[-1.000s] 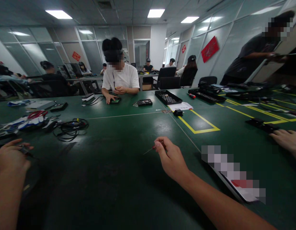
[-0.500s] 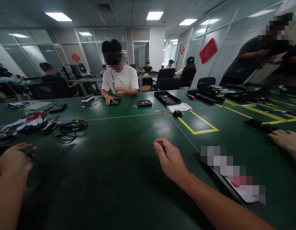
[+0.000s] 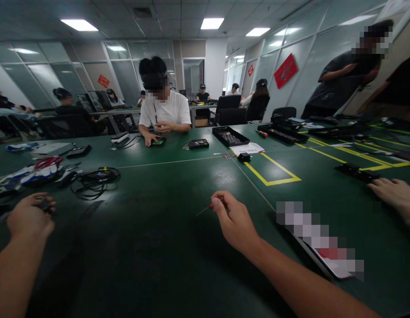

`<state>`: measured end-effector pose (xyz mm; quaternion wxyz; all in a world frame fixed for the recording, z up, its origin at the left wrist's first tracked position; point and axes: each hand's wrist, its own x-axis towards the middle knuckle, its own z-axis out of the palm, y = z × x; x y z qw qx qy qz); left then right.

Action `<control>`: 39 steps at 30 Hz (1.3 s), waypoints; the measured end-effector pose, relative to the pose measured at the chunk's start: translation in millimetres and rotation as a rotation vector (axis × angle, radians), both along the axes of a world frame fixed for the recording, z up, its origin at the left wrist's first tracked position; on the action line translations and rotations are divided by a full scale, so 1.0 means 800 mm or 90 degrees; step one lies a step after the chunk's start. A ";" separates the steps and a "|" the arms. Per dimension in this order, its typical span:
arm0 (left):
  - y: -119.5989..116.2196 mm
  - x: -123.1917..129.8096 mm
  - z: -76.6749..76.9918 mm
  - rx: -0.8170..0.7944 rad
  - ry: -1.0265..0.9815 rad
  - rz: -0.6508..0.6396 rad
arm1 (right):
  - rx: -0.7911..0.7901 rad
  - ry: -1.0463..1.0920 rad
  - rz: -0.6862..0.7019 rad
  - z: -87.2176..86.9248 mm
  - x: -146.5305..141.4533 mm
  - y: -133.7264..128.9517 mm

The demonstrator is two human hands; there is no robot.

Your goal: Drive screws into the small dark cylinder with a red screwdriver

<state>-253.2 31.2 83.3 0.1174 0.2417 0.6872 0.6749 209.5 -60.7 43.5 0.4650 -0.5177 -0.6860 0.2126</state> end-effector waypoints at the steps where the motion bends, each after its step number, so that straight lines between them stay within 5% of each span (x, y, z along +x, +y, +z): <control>1: 0.001 0.013 0.003 -0.008 -0.072 0.005 | 0.001 0.001 -0.001 0.001 0.000 0.000; 4: 0.003 0.057 0.009 0.009 -0.145 -0.047 | 0.009 0.004 -0.005 0.002 -0.001 -0.001; 7: 0.002 0.106 0.005 0.033 -0.182 -0.183 | 0.019 0.011 -0.008 0.002 -0.001 -0.001; 13: -0.009 0.209 -0.017 0.038 -0.373 -0.446 | 0.045 0.070 -0.017 0.000 0.000 -0.002; 21: -0.031 0.322 -0.057 0.017 -0.383 -0.679 | 0.038 0.251 -0.020 -0.006 -0.001 -0.005; 27: -0.042 0.345 -0.099 0.049 -0.053 -0.804 | 0.105 0.304 -0.071 -0.004 -0.002 -0.003; 31: -0.045 0.341 -0.104 -0.045 0.188 -0.757 | 0.079 0.217 -0.051 -0.001 -0.001 -0.004; 39: -0.039 0.336 -0.106 0.012 0.305 -0.758 | 0.040 0.109 -0.019 -0.003 0.001 -0.004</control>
